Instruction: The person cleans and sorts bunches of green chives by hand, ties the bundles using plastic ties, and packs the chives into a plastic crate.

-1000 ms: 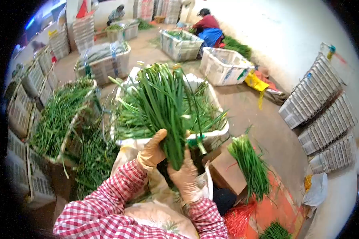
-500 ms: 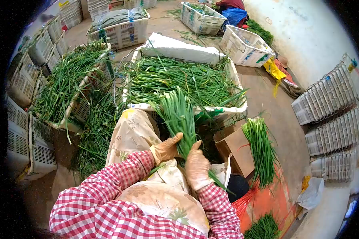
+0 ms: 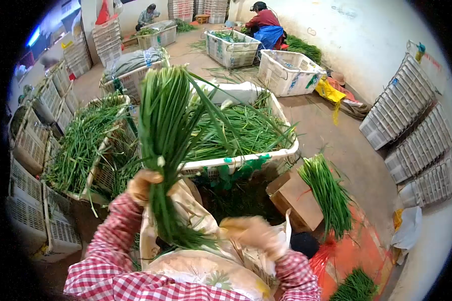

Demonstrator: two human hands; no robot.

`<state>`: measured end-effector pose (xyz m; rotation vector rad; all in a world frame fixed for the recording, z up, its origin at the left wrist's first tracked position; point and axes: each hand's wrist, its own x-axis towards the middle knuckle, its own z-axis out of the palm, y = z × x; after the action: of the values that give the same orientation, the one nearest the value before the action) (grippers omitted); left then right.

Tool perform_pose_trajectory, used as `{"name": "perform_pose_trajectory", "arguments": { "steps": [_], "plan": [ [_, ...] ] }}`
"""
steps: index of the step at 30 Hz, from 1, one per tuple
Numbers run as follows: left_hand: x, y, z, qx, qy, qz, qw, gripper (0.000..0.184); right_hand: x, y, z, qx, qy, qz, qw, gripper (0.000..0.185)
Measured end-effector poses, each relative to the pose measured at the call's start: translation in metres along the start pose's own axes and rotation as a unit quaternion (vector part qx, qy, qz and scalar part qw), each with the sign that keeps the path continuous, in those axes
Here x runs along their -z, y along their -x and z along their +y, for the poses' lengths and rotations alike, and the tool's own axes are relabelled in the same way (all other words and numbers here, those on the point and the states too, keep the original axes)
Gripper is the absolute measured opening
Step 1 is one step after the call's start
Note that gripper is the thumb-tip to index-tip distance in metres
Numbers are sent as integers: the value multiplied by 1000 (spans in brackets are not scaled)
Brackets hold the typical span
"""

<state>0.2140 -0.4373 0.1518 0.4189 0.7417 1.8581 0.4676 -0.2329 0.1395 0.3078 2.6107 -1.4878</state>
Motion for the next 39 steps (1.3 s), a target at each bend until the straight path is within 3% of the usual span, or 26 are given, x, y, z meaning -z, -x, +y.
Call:
{"name": "perform_pose_trajectory", "arguments": {
  "steps": [1,2,3,4,5,6,8,9,12,15,16,18,19,20,21,22,24,27,29,30,32,34,35,36,38,39],
  "plan": [
    [29,12,15,19,-49,-19,998,37,22,2,-26,-15,-206,90,974,33],
    [-7,38,41,83,-122,46,988,34,36,-9,5,68,-308,189,930,32],
    [29,42,51,45,-351,-54,934,36,44,-11,-3,108,-331,345,871,24],
    [64,55,51,71,-423,-68,901,37,55,-9,4,96,-400,377,830,25],
    [98,67,51,95,-492,-88,861,38,58,-9,5,98,-393,385,829,32],
    [59,82,45,127,-395,-79,907,40,55,-16,20,134,-445,353,812,37],
    [27,113,19,191,-239,-33,952,39,33,-28,18,59,-491,390,777,37],
    [33,129,-1,220,-183,3,958,36,26,-31,37,75,-417,410,808,36],
    [53,157,-66,255,-223,175,924,20,36,-35,71,51,-347,544,762,33],
    [109,181,-99,295,-189,150,925,21,68,-20,97,57,-315,615,721,30],
    [130,188,-114,309,-168,134,926,22,69,-19,93,53,-313,612,724,30],
    [144,205,-128,346,-123,110,924,24,68,-17,67,45,-191,552,810,39],
    [135,203,-125,353,-119,114,921,24,54,-25,40,54,-326,426,843,42],
    [120,192,-115,333,-121,84,931,26,46,-28,26,48,-267,269,924,49],
    [108,179,-108,313,-122,51,940,30,30,-34,32,76,-352,85,929,62],
    [104,173,-109,291,-122,17,949,34,-2,-39,32,60,-264,54,961,72],
    [119,188,-120,195,-258,-29,946,45,-17,-42,28,-22,-184,-69,980,66],
    [68,170,-103,211,-254,8,944,51,-2,-43,32,-59,-130,-104,984,56],
    [31,152,-85,221,-257,29,940,56,5,-40,49,148,79,-1,986,39],
    [19,145,-80,225,-257,38,939,58,12,-40,53,173,74,77,979,27],
    [10,141,-81,247,-297,63,920,67,39,-52,84,139,235,264,925,17],
    [2,137,-83,249,-322,98,908,64,60,-48,80,-25,142,358,922,16],
    [-8,136,-82,230,-320,113,912,64,58,-40,33,-79,-11,310,947,18],
    [-14,135,-83,231,-321,113,911,64,43,-31,6,42,-107,249,962,20],
    [-21,132,-85,227,-306,181,907,64,8,-26,-15,191,-14,174,966,32],
    [-17,132,-88,238,-320,175,900,61,-7,-28,-24,183,104,164,964,38]
  ]
}}
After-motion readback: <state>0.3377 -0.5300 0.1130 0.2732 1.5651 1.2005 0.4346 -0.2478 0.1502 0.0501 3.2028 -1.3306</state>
